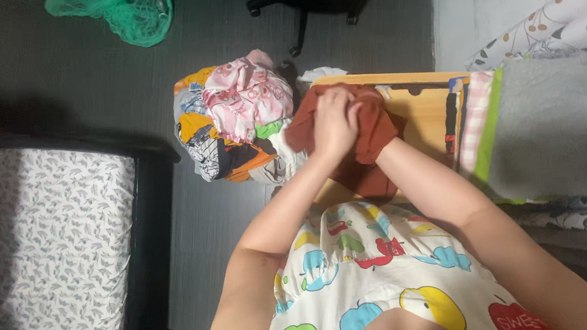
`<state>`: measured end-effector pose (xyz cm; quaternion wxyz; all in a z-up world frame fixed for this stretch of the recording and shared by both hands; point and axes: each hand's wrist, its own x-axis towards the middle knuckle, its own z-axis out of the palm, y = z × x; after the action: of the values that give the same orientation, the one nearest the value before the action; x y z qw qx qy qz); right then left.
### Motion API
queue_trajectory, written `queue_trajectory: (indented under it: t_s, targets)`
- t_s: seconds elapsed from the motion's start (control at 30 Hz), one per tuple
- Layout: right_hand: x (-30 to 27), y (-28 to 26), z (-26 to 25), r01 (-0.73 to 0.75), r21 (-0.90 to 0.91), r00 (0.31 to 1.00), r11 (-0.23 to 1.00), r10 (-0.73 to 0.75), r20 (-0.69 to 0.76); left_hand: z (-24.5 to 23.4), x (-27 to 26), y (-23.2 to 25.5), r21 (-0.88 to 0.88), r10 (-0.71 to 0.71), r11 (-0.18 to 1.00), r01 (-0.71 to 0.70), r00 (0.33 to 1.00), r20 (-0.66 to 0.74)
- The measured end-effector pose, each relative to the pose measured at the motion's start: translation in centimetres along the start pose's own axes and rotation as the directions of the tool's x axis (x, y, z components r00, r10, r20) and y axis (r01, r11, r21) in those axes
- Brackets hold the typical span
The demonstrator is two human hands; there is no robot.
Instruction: The person folds several garments one by one on a small wooden table. They handle a rust-colored top, a pink patterned top, a blue plaid shirt, a yellow top, and a dark plaid shirt, smoothing and folding each before stacking them.
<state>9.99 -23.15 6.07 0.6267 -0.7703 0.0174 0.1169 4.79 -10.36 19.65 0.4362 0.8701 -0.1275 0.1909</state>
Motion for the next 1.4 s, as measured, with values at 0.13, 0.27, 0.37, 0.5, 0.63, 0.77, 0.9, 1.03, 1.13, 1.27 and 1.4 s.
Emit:
queue_trajectory:
  t_s: [0.13,0.27,0.37,0.5,0.63,0.77,0.9,1.03,1.13,1.27,1.4]
  targets:
    - [0.9,-1.4,0.6,0.025,-0.020,1.000,0.999,-0.024,0.019,0.9,-2.6,3.3,-0.377,-0.110,0.886,0.269,0.912,0.394]
    - [0.5,-2.7,1.9,0.046,-0.033,0.998,0.998,-0.045,0.039,1.5,-5.4,6.6,-0.550,0.079,0.752,0.362,0.780,0.621]
    - [-0.3,-4.9,2.8,0.077,-0.039,0.992,0.996,-0.073,0.105,1.3,-4.5,4.3,-0.426,-0.071,0.843,0.328,0.853,0.517]
    - [-4.0,-9.1,3.1,0.111,-0.077,0.963,0.991,-0.088,0.255,-1.0,-0.7,-7.4,0.410,-0.310,0.892,0.189,0.917,0.252]
    - [-8.4,-15.5,1.2,0.204,-0.279,0.880,0.938,-0.051,0.473,-5.2,-1.7,-17.8,0.831,-0.836,0.448,0.329,0.483,0.259]
    - [-11.4,-22.8,0.2,0.391,-0.510,0.735,0.766,0.074,0.674,-3.1,-3.8,-16.2,0.162,-0.348,0.937,0.309,0.838,0.421]
    - [-14.3,-27.7,0.1,0.556,-0.537,0.613,0.634,0.123,0.780,2.7,-5.5,-10.0,-0.495,0.102,0.855,0.157,0.884,0.457]
    - [-16.0,-29.0,-3.8,0.219,-0.203,0.653,0.954,0.010,0.757,5.1,-10.5,-11.1,-0.250,-0.109,0.841,0.479,0.603,0.790]
    - [-17.8,-27.8,-8.8,0.143,0.011,0.712,0.990,-0.111,0.694,6.4,-12.9,-16.0,-0.024,-0.175,0.833,0.554,0.304,0.936]
    - [-20.2,-26.2,-14.6,0.217,-0.090,0.809,0.972,-0.127,0.574,5.9,-16.1,-23.2,0.203,-0.163,0.777,0.596,-0.121,0.979]
    - [-21.9,-26.0,-17.6,0.260,-0.300,0.891,0.918,-0.108,0.442,2.9,-17.1,-27.5,0.349,-0.069,0.687,0.637,-0.421,0.904]
